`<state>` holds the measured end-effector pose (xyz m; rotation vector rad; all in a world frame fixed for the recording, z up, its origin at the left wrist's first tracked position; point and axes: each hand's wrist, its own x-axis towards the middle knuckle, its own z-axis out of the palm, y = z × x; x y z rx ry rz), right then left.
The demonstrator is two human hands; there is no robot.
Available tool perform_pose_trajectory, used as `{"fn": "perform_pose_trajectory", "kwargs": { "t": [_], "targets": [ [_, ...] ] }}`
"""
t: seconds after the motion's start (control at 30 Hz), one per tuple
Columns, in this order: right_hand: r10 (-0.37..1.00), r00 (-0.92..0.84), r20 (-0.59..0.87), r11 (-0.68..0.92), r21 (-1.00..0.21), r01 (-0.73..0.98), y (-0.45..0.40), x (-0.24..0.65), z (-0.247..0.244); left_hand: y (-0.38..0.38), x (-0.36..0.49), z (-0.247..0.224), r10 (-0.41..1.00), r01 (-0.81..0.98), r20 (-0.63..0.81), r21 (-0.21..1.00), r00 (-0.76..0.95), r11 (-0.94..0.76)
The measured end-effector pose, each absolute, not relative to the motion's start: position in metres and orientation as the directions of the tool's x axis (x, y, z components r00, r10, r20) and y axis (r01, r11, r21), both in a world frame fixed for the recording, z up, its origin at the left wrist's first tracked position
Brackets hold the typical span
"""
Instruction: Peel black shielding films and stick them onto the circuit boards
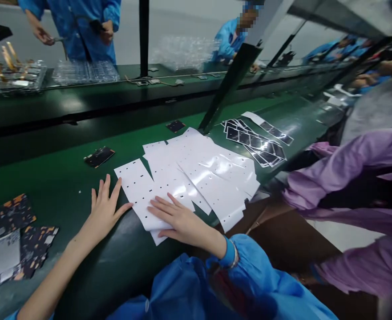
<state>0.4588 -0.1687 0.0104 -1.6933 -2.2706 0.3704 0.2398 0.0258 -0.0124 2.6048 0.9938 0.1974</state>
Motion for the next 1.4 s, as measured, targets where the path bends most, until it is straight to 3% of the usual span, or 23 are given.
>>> {"fn": "perform_pose_trajectory", "kwargs": {
  "t": [0.13,0.27,0.37,0.5,0.67,0.83,1.0,1.17,1.4],
  "targets": [
    [0.982,-0.190,-0.018,0.171,-0.364,0.915,-0.176,0.508,0.026,0.029,0.288,-0.020,0.626,0.576,0.063,0.332,0.777,-0.747],
    [0.977,-0.091,-0.193,-0.015,-0.487,0.873,-0.185,0.554,0.029,0.021,0.354,-0.021,0.569,0.530,0.105,0.260,0.816,-0.808],
    [0.980,0.185,-0.068,-0.193,-0.524,0.829,-0.185,0.605,0.036,0.010,0.396,-0.014,0.541,0.505,0.085,0.261,0.837,-0.822],
    [0.791,0.611,0.038,-0.521,-0.481,0.705,-0.174,0.693,0.040,-0.008,0.414,-0.008,0.618,0.570,0.075,0.316,0.782,-0.759],
    [0.583,0.812,0.017,-0.725,-0.440,0.530,-0.155,0.724,0.002,-0.037,0.413,-0.016,0.630,0.598,0.091,0.236,0.772,-0.766],
    [0.565,0.823,0.059,-0.735,-0.418,0.534,-0.144,0.666,-0.030,-0.063,0.447,-0.011,0.639,0.620,0.033,0.203,0.769,-0.758],
    [0.589,0.806,0.067,-0.715,-0.423,0.557,-0.141,0.631,-0.015,-0.073,0.470,-0.008,0.624,0.598,0.072,0.224,0.778,-0.770],
    [0.608,0.791,-0.063,-0.722,-0.458,0.519,-0.136,0.627,0.008,-0.071,0.471,-0.011,0.620,0.555,0.142,0.323,0.772,-0.766],
    [0.806,0.536,-0.250,-0.563,-0.603,0.565,-0.143,0.619,0.027,-0.066,0.472,-0.020,0.608,0.491,0.208,0.422,0.766,-0.762]
  ]
}}
